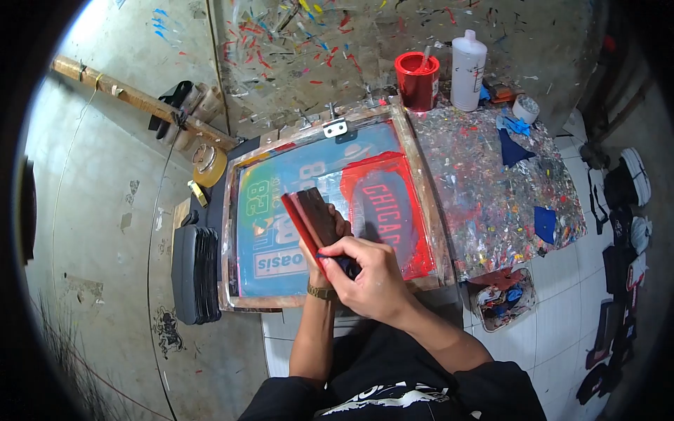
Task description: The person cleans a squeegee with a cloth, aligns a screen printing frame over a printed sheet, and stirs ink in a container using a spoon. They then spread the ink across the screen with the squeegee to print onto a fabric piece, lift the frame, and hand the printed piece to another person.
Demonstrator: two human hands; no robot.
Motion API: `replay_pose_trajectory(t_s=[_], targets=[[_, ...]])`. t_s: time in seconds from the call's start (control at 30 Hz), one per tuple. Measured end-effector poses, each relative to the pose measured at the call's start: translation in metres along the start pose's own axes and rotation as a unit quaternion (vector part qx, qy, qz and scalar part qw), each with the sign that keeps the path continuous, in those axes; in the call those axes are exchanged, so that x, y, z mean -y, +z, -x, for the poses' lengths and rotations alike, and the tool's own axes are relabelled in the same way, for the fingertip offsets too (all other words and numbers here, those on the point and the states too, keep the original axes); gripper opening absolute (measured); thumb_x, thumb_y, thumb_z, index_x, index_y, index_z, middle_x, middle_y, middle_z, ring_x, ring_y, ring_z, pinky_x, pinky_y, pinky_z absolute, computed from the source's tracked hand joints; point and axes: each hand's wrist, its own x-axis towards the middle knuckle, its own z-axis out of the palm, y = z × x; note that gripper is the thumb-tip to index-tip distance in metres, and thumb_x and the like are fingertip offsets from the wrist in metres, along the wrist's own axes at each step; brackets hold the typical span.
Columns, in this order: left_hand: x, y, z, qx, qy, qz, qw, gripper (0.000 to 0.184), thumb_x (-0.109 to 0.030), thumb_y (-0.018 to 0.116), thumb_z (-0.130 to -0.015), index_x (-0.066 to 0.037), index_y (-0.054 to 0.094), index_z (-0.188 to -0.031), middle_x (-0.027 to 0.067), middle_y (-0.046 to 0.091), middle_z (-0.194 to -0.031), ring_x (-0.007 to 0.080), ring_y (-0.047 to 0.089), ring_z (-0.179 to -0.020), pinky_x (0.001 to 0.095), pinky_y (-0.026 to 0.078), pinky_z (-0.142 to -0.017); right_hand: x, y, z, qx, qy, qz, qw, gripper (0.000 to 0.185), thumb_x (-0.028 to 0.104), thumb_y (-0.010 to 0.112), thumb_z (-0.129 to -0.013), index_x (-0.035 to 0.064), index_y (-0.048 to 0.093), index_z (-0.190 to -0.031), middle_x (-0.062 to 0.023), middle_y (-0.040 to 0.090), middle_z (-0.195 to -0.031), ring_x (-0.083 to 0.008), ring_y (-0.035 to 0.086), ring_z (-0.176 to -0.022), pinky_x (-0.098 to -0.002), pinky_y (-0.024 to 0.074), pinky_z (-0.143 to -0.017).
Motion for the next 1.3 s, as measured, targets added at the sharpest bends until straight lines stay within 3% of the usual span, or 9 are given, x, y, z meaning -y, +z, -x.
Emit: replay_pose_trajectory(t_s=[0.13,0.2,0.27,0.67,0.87,0.97,1.13,1.17,1.3], targets=[[-0.011,-0.003,-0.006,0.046,0.02,0.036,0.998,0.05,-0.049,0.055,-0.096,-0.006,0.052,-0.122,0.0089,0.052,-0.082,0.0214,0.051,-0.062,0.0318,0.043,-0.048,0.0,0.0,0.012,0.014,0.007,-0.021,1.0,0.011,0.0,0.071,-0.091,-0.0042,0.074,-0.101,-0.0075,0.074,-0.084,-0.0053,0.064,-0.07,-0.0227,0.0482,-0.059],[-0.007,-0.003,-0.005,0.059,0.021,0.016,0.998,0.05,-0.05,0.054,-0.096,-0.006,0.052,-0.12,0.0092,0.052,-0.081,0.0211,0.051,-0.062,0.0321,0.043,-0.049,0.007,-0.002,0.008,0.027,0.056,-0.016,0.998,0.011,0.001,0.07,-0.088,-0.0045,0.071,-0.098,-0.0167,0.073,-0.086,-0.0236,0.074,-0.078,-0.0326,0.0542,-0.067],[0.002,0.007,-0.002,-0.033,0.029,-0.004,0.999,0.049,-0.05,0.053,-0.097,-0.005,0.052,-0.118,0.0095,0.052,-0.08,0.0209,0.051,-0.061,0.0318,0.043,-0.048,0.005,-0.001,0.003,0.008,0.017,-0.004,1.0,0.011,0.002,0.07,-0.089,-0.0045,0.071,-0.098,-0.0161,0.073,-0.085,-0.0219,0.073,-0.075,-0.0324,0.0535,-0.065],[0.005,-0.012,-0.012,0.057,-0.01,0.075,0.996,0.045,-0.051,0.044,-0.101,-0.008,0.052,-0.113,0.0086,0.049,-0.074,0.022,0.05,-0.053,0.0329,0.041,-0.044,0.015,-0.033,0.004,-0.006,0.099,-0.1,0.99,0.017,0.006,0.072,-0.095,-0.0023,0.075,-0.11,-0.0109,0.074,-0.093,-0.0102,0.067,-0.076,-0.024,0.0516,-0.067],[0.016,-0.022,-0.011,0.168,-0.034,0.13,0.977,0.04,-0.043,0.057,-0.103,-0.005,0.048,-0.114,0.0083,0.056,-0.084,0.0195,0.059,-0.074,0.0311,0.05,-0.069,0.01,-0.027,-0.015,0.076,0.043,-0.069,0.994,0.022,0.011,0.074,-0.093,0.0015,0.076,-0.113,-0.0114,0.072,-0.093,-0.0174,0.07,-0.087,-0.0287,0.0546,-0.076],[0.011,-0.017,-0.011,0.102,-0.062,0.181,0.976,0.041,-0.041,0.057,-0.103,-0.004,0.047,-0.116,0.0106,0.057,-0.085,0.0202,0.058,-0.077,0.032,0.05,-0.069,0.012,-0.021,-0.015,0.077,-0.076,0.011,0.994,0.026,0.005,0.077,-0.089,-0.0003,0.075,-0.114,-0.0104,0.069,-0.099,-0.0167,0.068,-0.083,-0.0288,0.0543,-0.075],[0.004,-0.018,-0.017,0.231,-0.13,0.174,0.948,0.037,-0.038,0.056,-0.104,-0.004,0.048,-0.115,0.0138,0.058,-0.084,0.0203,0.055,-0.081,0.0337,0.047,-0.068,0.009,-0.007,-0.004,0.07,-0.068,0.057,0.994,0.025,0.004,0.078,-0.085,0.001,0.075,-0.109,-0.0129,0.07,-0.101,-0.0254,0.071,-0.09,-0.0348,0.0556,-0.083],[0.007,-0.024,-0.026,0.345,-0.153,0.219,0.9,0.038,-0.037,0.053,-0.106,-0.004,0.049,-0.126,0.0159,0.062,-0.105,0.0215,0.059,-0.099,0.0354,0.051,-0.086,0.009,-0.006,-0.004,0.052,-0.084,0.065,0.993,0.025,0.003,0.078,-0.084,0.0009,0.075,-0.109,-0.0131,0.07,-0.101,-0.0259,0.071,-0.091,-0.0347,0.0557,-0.082],[0.023,0.019,0.034,0.031,-0.035,-0.027,0.999,0.05,-0.049,0.047,-0.107,-0.008,0.052,-0.134,0.011,0.061,-0.125,0.0243,0.061,-0.114,0.0398,0.052,-0.098,0.014,-0.006,-0.022,-0.024,-0.145,0.09,0.985,0.025,-0.001,0.078,-0.081,-0.0003,0.074,-0.106,-0.0157,0.071,-0.099,-0.0283,0.072,-0.088,-0.0339,0.0565,-0.078]])
